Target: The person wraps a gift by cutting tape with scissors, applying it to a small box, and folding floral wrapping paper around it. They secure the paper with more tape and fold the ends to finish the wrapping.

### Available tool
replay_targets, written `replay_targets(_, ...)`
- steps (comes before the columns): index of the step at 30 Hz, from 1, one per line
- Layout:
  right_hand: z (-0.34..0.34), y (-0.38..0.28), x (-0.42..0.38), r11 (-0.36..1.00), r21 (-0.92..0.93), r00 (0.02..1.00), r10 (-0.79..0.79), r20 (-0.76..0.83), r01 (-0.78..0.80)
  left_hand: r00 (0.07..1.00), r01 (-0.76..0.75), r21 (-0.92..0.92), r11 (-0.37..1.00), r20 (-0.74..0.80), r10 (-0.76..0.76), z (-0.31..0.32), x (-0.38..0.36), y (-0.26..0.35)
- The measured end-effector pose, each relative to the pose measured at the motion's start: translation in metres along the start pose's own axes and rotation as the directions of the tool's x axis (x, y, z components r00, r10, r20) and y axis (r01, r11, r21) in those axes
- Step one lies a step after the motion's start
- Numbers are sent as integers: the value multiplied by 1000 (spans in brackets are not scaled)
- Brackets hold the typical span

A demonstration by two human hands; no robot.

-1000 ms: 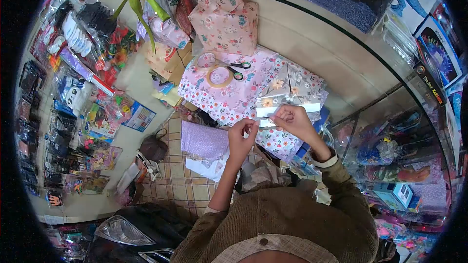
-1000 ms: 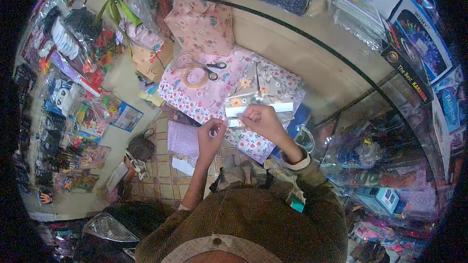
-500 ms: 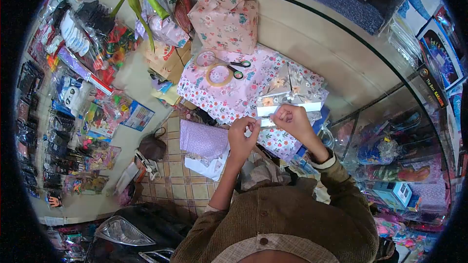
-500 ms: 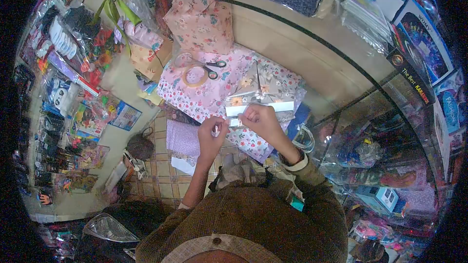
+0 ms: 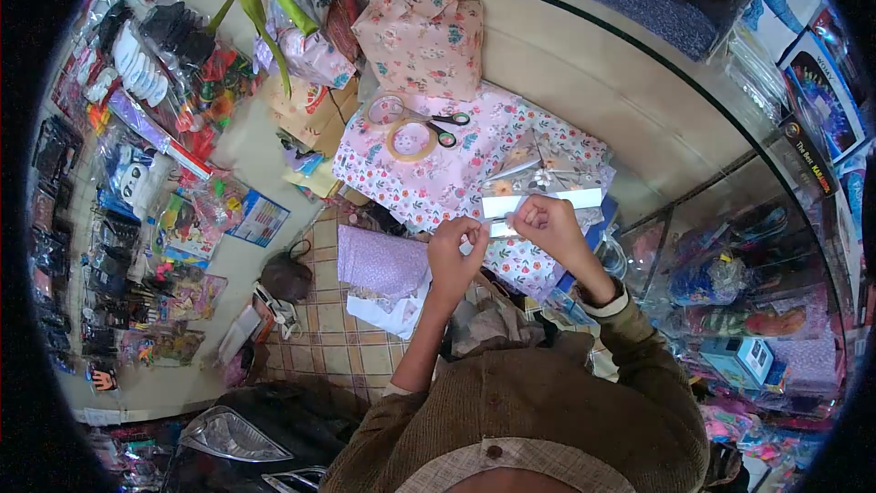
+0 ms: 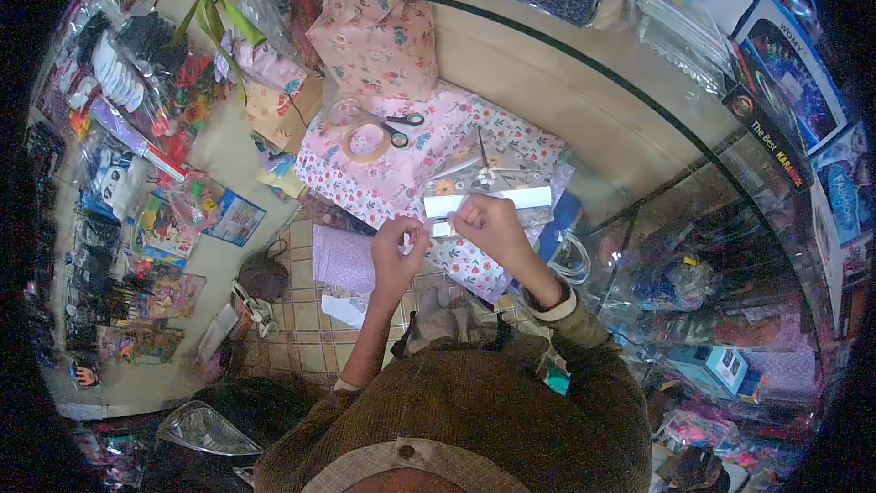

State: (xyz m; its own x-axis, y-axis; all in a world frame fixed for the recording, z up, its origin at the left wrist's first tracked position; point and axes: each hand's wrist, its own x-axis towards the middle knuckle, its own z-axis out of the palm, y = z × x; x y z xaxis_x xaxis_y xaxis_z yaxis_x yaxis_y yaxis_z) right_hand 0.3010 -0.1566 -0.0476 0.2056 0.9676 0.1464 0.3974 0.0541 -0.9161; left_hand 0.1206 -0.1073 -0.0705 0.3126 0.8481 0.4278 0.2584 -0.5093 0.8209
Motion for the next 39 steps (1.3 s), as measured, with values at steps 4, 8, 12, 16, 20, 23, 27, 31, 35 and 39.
replay_targets(4,1,2,0,1000,5,1000,18,1,-18,1000,-17,18,1000,3,17,-1,1,1)
replay_targets(8,1,-6,-2,1000,2,1000,28,-5,-28,1000,-18,29,999,13,18,-3,3,4)
replay_targets(12,2,-7,-2,1000,-20,1000,19,-9,-19,1000,-27,31,999,3,27,-1,2,-1)
replay_targets(16,4,-5,-2,999,-45,1000,-4,-30,3,997,76,27,997,-3,-76,-2,3,-1)
replay_targets(20,4,-11,-1,998,-58,1000,7,-29,-8,1000,-6,5,1000,-19,6,1,6,-8)
replay_targets(23,5,-10,-1,999,-51,1000,6,-29,-7,996,-93,66,994,-1,93,-2,6,-4)
replay_targets(27,3,-8,1,999,-52,1000,-5,-25,4,972,-227,176,958,105,211,-5,2,-6)
replay_targets(31,-4,-14,6,999,-9,998,47,43,-46,969,-244,212,946,92,229,-4,1,-5)
replay_targets(35,-7,-14,9,998,-27,993,54,103,-51,976,-215,220,951,71,204,-4,-1,-4)
replay_targets(39,-6,-15,11,992,-99,993,85,80,-77,976,-216,255,942,62,207,-3,-1,-5)
